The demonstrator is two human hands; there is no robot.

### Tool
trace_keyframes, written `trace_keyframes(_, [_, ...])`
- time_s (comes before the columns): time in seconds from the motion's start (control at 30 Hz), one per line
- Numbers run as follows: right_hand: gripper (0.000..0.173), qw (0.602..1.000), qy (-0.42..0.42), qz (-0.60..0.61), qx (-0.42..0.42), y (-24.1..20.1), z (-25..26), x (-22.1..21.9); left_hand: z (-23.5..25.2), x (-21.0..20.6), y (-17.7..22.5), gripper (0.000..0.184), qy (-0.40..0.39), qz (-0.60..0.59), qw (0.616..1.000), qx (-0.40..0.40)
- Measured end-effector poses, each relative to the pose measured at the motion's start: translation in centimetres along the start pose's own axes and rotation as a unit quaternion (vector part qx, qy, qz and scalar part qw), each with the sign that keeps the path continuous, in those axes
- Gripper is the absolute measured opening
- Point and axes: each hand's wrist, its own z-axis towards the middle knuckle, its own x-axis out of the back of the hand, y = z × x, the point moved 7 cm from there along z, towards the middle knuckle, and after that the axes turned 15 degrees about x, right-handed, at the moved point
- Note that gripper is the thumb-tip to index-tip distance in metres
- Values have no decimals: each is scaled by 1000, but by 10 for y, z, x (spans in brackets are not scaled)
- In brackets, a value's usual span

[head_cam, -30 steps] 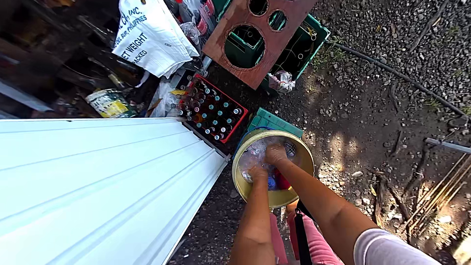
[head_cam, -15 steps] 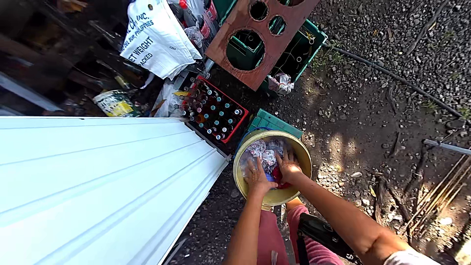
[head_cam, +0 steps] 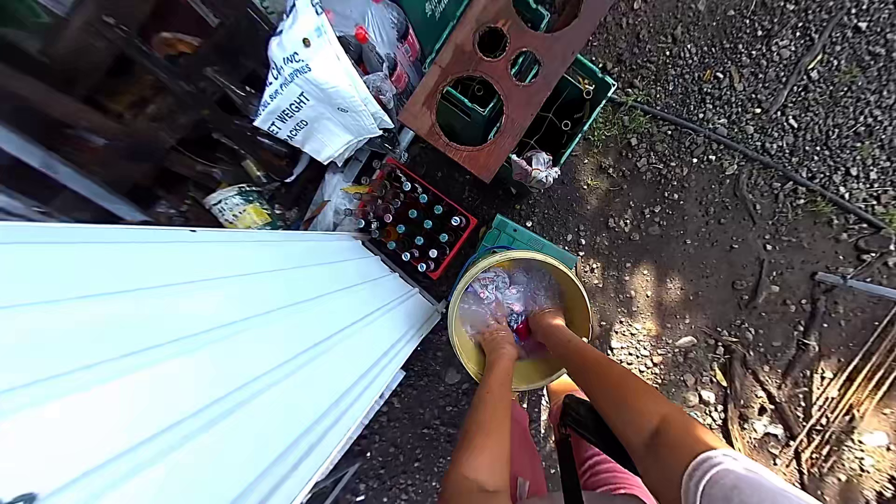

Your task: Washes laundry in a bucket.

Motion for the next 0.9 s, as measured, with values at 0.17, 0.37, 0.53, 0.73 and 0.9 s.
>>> trace_keyframes(0.17, [79, 994, 82, 49, 57, -6, -46, 56, -64, 52, -36, 127, -5, -164, 982, -94])
trace_keyframes(0.37, [38, 776, 170, 586, 159, -38, -103, 46, -170, 75, -30, 118, 166, -206, 935, -236])
trace_keyframes(0.53, [25, 643, 121, 735, 178, -61, -155, 37, -186, 90, -29, 60, 300, -262, 870, -290])
trace_keyframes(0.73, [23, 831, 139, 443, 305, -59, -178, 53, -196, 102, -33, 63, 143, -246, 923, -261])
trace_keyframes(0.9, [26, 902, 178, 196, 340, -73, -203, 63, -208, 108, -42, 59, 103, -278, 918, -262])
